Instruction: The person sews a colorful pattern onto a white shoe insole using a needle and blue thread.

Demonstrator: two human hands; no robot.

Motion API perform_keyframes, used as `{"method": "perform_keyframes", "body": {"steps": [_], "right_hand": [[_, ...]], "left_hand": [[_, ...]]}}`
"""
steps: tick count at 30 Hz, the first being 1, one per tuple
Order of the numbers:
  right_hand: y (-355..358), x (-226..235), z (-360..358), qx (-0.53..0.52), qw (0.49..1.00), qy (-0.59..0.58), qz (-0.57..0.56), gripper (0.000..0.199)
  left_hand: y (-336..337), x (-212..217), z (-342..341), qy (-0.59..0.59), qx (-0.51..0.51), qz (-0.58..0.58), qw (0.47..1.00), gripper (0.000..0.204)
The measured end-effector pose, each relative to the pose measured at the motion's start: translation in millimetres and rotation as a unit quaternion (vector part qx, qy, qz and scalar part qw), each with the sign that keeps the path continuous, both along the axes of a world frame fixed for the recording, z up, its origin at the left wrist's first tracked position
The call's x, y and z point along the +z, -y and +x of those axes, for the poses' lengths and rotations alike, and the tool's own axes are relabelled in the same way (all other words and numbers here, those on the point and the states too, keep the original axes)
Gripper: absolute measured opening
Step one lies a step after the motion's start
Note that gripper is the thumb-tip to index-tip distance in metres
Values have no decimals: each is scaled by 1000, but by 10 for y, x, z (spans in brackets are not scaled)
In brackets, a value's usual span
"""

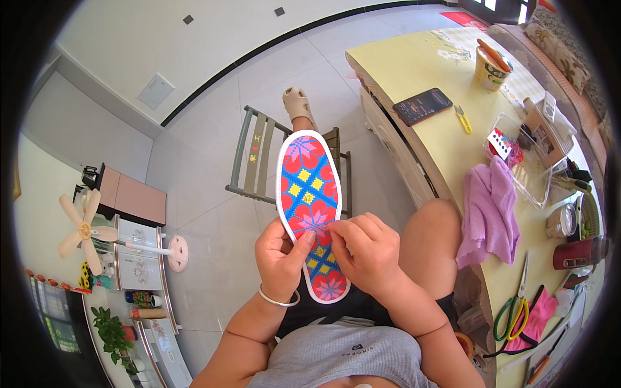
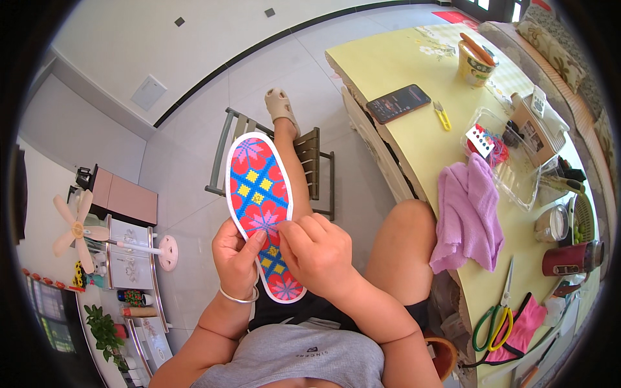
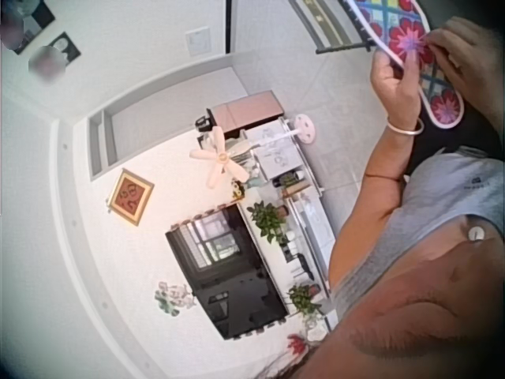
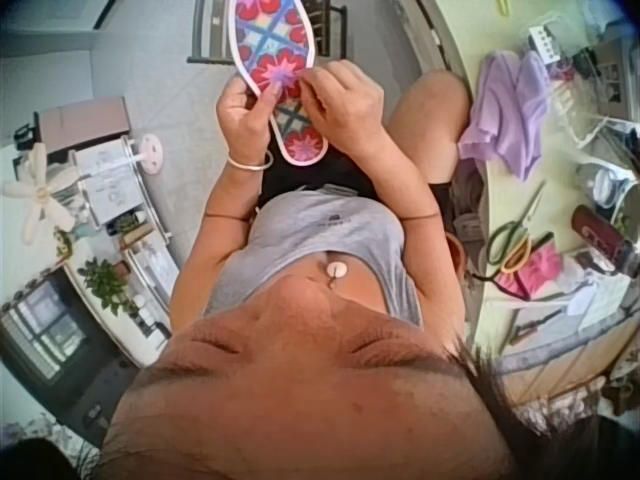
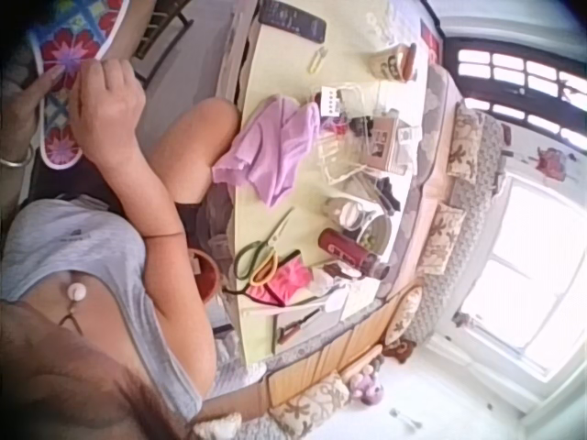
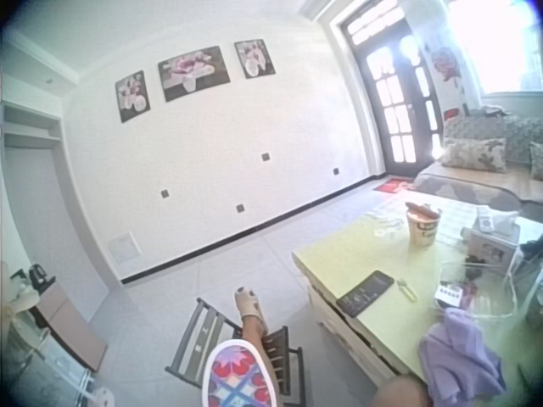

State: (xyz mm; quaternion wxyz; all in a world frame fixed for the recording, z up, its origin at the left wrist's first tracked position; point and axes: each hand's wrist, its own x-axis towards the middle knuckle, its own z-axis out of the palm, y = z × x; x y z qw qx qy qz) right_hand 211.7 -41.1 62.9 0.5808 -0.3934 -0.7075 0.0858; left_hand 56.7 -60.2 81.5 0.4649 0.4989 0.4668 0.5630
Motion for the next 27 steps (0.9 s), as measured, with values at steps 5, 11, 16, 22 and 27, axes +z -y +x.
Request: {"method": "perform_keyframes", "body": {"steps": [5, 11, 16, 22, 27], "right_hand": [[13, 13, 8, 2, 1000, 11, -3, 15], [25, -4, 5, -8, 999, 46, 2, 15], [46, -51, -68, -30, 999, 44, 5, 15], [85, 32, -17, -31, 999, 26, 12, 16], [147, 290, 130, -6, 991, -117, -64, 16]], "left_hand": [[-1, 10, 20, 1, 1, -1, 1000, 21], [33, 5, 60, -109, 30, 45, 993, 13], [26, -170, 36, -267, 79, 186, 942, 11], [34, -30, 53, -182, 75, 161, 967, 9], [84, 16, 8, -73, 26, 130, 988, 16]]}}
